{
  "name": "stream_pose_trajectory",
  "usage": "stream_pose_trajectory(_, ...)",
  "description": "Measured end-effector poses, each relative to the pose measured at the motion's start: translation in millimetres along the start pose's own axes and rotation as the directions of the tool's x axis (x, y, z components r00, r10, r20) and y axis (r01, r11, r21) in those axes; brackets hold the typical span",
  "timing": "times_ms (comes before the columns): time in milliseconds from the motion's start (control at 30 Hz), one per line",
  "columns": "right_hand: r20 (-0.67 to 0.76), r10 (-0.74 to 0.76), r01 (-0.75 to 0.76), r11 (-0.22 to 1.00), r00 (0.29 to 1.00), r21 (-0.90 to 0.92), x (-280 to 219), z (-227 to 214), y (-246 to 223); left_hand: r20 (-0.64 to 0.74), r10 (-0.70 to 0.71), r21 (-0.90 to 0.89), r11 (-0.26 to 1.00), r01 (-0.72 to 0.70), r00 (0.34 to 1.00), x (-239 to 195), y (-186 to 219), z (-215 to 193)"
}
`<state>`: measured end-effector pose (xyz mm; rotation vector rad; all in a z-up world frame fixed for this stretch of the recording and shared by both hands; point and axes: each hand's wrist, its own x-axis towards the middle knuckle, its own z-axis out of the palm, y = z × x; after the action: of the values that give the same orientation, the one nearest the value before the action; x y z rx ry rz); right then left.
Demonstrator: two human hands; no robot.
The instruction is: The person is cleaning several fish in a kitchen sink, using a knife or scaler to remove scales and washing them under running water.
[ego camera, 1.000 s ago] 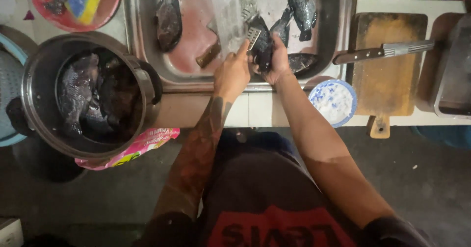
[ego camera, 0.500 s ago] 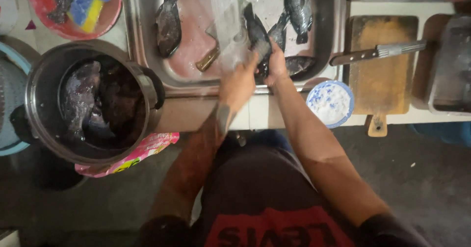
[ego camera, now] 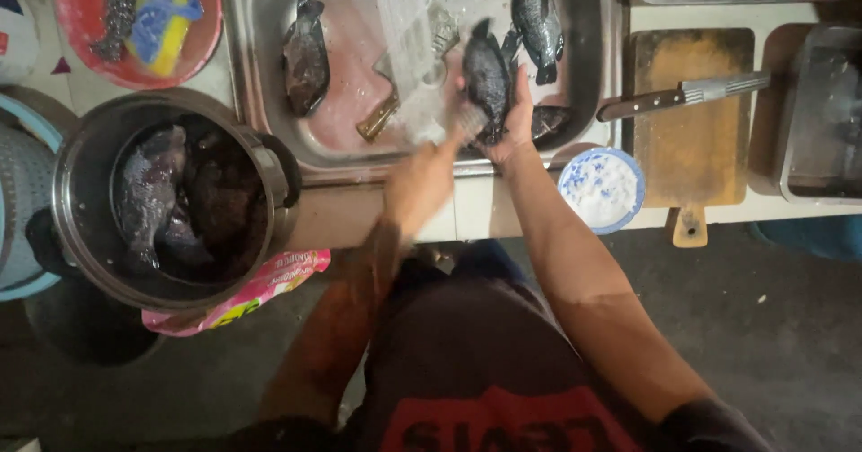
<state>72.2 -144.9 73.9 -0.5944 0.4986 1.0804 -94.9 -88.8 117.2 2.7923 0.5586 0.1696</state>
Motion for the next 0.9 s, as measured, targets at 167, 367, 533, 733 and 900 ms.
stream_pose_trajectory(167,0.084,0.113,-0.106,0.991,0.990,-0.086,-2,3,-4,-0.042,-0.118,-0.027,0.993,0.117,0.992,29,-10,14)
stream_pose_trajectory(367,0.074,0.163,-0.147,0.973,0.984,-0.179,16,-24,1,-0.310,0.105,0.122,0.990,-0.070,0.945,20,-19,-14)
stream_pose_trajectory(533,0.131,0.184,-0.169,0.979,0.974,-0.113,35,-43,-8,-0.329,0.061,0.185,0.983,0.000,0.942,-1,-16,1)
stream_pose_trajectory(733,0.165,0.200,-0.196,0.980,0.966,-0.044,21,-35,-3,-0.373,0.010,0.258,0.962,0.094,0.928,-4,-28,7)
stream_pose_trajectory(900,-0.009,0.120,-0.119,0.978,0.993,-0.173,2,4,2,-0.270,-0.034,0.127,0.989,0.071,0.962,-3,-8,-17)
